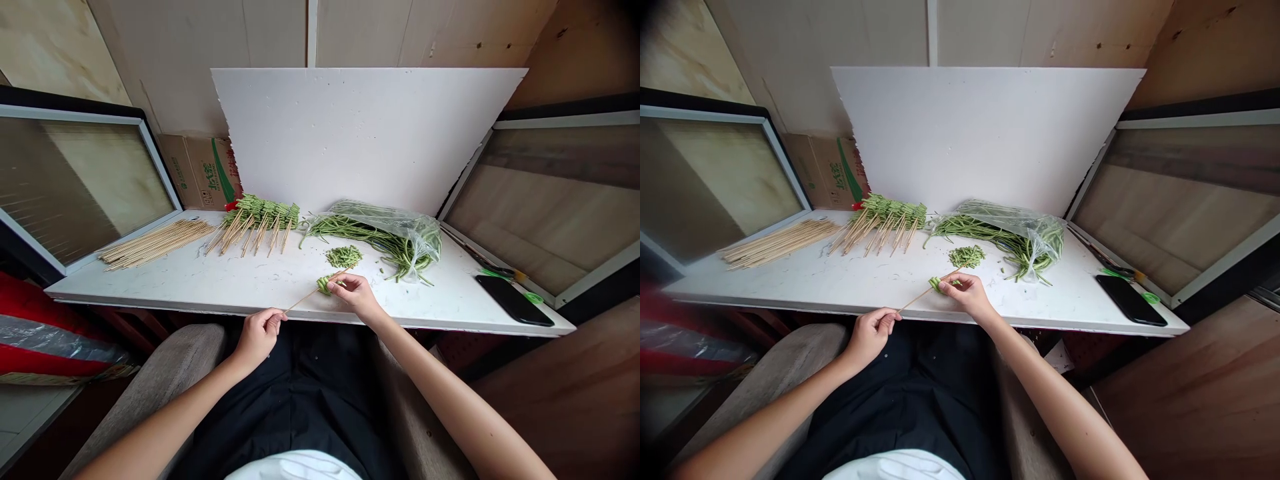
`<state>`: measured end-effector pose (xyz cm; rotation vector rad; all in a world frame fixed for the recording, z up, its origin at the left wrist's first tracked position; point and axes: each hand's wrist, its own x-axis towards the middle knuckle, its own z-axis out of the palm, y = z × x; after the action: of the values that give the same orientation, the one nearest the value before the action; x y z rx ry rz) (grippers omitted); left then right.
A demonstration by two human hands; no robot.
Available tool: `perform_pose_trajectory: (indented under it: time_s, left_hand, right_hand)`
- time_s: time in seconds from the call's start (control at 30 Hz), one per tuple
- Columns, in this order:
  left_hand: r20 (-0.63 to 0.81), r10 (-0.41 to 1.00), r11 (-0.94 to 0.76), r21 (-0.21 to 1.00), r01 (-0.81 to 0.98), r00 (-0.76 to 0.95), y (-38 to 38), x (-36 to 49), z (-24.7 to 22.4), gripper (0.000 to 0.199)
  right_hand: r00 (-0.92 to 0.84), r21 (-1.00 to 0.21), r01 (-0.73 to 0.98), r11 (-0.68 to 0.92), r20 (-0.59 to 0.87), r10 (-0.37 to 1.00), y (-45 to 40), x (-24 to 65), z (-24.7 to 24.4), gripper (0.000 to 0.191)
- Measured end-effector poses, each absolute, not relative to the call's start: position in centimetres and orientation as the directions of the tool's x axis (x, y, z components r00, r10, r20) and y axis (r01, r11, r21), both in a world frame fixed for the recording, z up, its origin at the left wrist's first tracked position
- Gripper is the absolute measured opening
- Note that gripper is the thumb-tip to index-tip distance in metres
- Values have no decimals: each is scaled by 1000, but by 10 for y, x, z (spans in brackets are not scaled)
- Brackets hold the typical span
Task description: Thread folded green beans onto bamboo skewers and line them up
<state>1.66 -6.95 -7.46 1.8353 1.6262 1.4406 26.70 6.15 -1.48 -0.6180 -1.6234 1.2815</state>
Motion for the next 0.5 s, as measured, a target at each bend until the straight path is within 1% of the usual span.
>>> perform_pose_trajectory:
  time_s: [0.1,0.17,0.23,0.27,0.3,0.37,0.43,0.5]
  left_hand:
    - [449,881,-300,774,558,-149,-68,16,-74,34]
    - [445,882,-292,776,559,-157,-67,14,-72,35]
    - [448,879,-287,774,564,-167,-66,13,-70,35]
    - [449,877,-284,772,568,-172,-65,12,-69,36]
    - [450,876,-281,771,571,-176,-64,11,-69,36]
    - [446,877,-274,771,575,-181,-63,8,-69,37]
    - [440,879,-266,772,578,-184,-62,7,-70,37]
    - [437,881,-261,771,581,-184,-62,6,-71,38]
  right_hand:
    - [-434,-941,-127,313,337,836,63,270,-15,31]
    - [-430,-937,-97,336,344,835,68,275,-16,32]
    - [-400,-917,-11,399,369,839,77,283,-18,36]
    - [-374,-891,72,448,392,840,82,287,-20,36]
    - [-344,-845,181,504,426,837,86,292,-22,36]
    - [-309,-682,429,593,506,805,95,300,-27,32]
    - [-316,-509,610,607,546,776,101,306,-31,31]
    - [-317,-398,718,571,544,777,105,311,-35,31]
